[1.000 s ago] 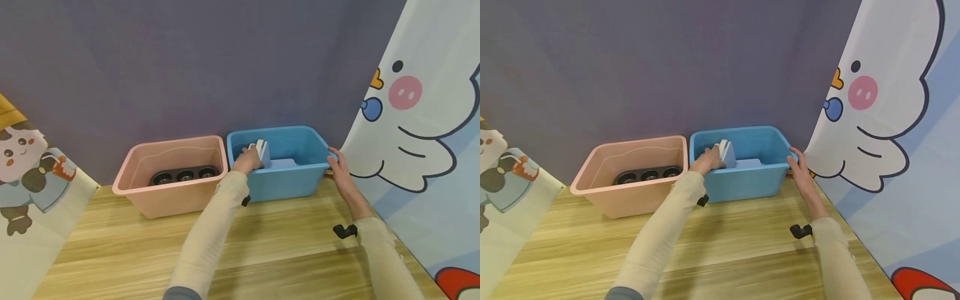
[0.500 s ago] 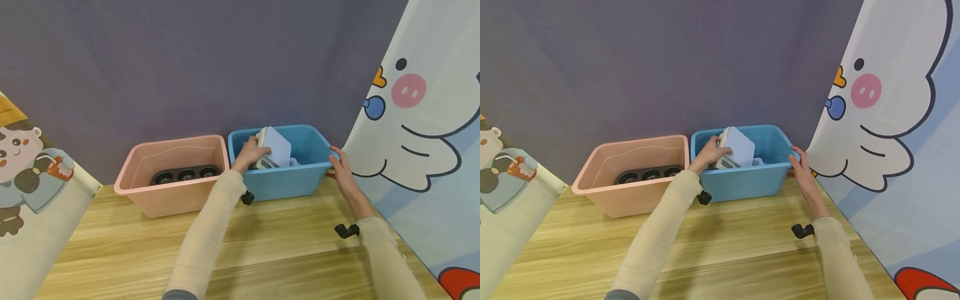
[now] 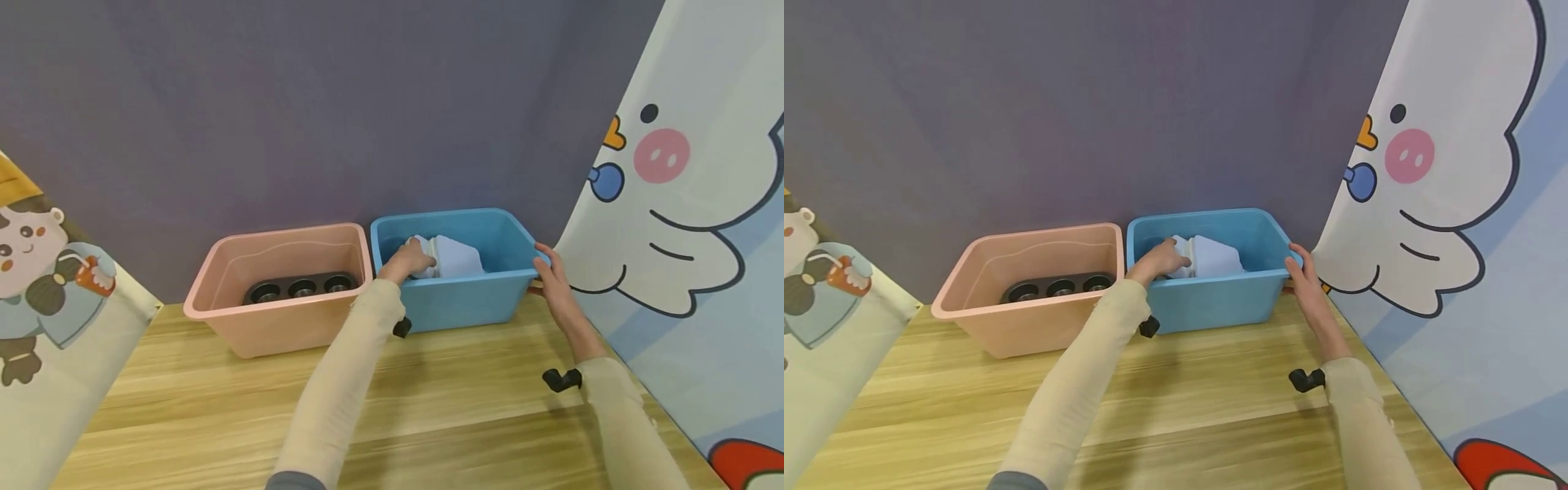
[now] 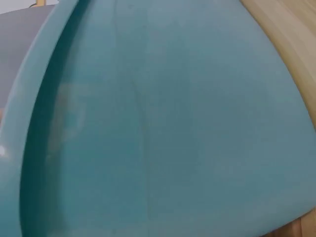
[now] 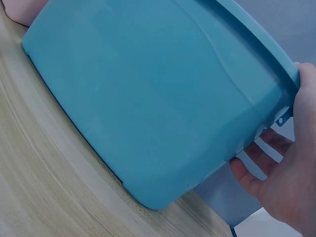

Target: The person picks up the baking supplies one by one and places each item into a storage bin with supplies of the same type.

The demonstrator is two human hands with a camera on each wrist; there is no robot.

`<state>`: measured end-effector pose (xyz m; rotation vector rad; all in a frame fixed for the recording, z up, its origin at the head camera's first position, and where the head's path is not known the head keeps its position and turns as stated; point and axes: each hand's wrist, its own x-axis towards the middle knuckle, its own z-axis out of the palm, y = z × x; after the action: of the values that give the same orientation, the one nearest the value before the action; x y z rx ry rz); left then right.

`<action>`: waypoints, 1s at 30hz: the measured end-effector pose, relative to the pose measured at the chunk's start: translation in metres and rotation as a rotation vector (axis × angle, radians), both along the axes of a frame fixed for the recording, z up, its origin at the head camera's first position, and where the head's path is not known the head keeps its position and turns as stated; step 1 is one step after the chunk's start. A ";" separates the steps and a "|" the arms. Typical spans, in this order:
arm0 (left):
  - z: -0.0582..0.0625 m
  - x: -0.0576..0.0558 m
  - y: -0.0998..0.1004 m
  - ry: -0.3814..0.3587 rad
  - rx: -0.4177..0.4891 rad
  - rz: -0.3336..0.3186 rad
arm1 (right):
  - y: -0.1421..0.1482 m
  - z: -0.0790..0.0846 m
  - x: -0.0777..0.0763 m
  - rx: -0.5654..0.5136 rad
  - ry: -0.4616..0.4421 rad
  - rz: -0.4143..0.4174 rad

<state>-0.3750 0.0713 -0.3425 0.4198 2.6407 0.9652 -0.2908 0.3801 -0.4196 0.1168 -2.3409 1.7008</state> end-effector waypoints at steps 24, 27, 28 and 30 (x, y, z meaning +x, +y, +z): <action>0.038 0.038 -0.079 0.326 0.212 -0.089 | -0.004 -0.002 0.010 0.096 -0.003 -0.078; 0.037 0.046 -0.093 0.370 0.219 -0.088 | -0.001 -0.003 0.014 0.165 0.001 -0.058; 0.036 0.048 -0.097 0.386 0.216 -0.087 | -0.001 -0.003 0.016 0.190 0.003 -0.048; 0.034 0.053 -0.105 0.413 0.207 -0.087 | 0.000 -0.003 0.019 0.234 0.000 -0.032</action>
<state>-0.3218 -0.0336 -0.3082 0.8578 2.8543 1.2430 -0.2716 0.3796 -0.4224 0.1209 -2.5194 1.4069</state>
